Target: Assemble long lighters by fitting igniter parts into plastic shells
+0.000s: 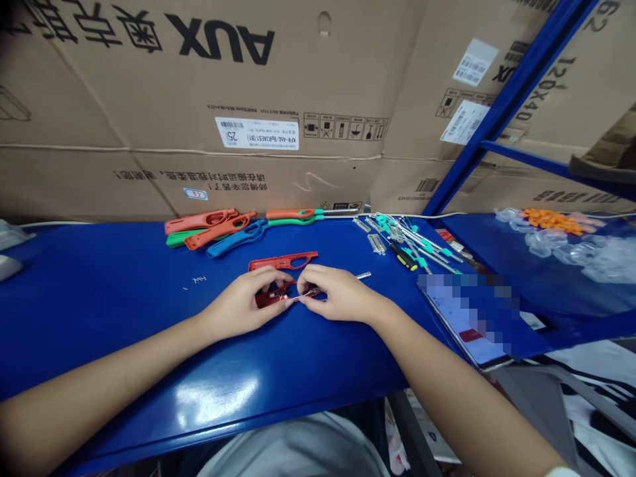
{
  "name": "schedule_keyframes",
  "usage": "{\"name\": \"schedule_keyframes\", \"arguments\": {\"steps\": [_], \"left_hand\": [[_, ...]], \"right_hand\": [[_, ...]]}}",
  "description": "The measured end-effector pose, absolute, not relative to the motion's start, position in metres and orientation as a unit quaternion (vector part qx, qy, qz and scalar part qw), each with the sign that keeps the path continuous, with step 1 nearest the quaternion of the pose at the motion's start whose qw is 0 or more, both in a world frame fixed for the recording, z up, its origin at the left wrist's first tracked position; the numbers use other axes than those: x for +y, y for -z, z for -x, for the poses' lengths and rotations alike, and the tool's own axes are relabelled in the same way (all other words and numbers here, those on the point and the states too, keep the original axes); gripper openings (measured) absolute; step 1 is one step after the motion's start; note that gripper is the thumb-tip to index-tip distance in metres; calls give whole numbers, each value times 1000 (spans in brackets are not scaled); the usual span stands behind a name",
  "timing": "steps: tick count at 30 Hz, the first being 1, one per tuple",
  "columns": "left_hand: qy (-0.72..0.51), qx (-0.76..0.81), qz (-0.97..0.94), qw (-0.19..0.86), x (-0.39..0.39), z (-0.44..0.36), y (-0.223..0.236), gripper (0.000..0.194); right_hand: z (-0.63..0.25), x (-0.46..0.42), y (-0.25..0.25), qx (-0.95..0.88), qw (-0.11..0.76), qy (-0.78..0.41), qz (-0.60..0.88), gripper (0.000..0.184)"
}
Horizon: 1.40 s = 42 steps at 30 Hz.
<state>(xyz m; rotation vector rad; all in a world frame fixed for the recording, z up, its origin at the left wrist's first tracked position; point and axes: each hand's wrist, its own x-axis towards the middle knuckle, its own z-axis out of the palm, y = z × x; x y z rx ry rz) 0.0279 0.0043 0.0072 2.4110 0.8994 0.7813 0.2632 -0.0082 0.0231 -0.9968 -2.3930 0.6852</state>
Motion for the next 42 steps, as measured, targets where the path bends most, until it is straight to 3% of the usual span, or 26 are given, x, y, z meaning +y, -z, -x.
{"name": "schedule_keyframes", "arguments": {"steps": [19,29,42], "left_hand": [[-281,341,-850,285,7,-27,-6,40],[-270,334,-838,337,18,-23,-4,38],[-295,327,-849,293,15,-23,-3,33]], "right_hand": [[-266,-6,-22,-871,265,-254,326,11],[-269,-7,-24,-860,264,-266,346,11],[-273,-5,-26,-862,268,-244,355,10]]}}
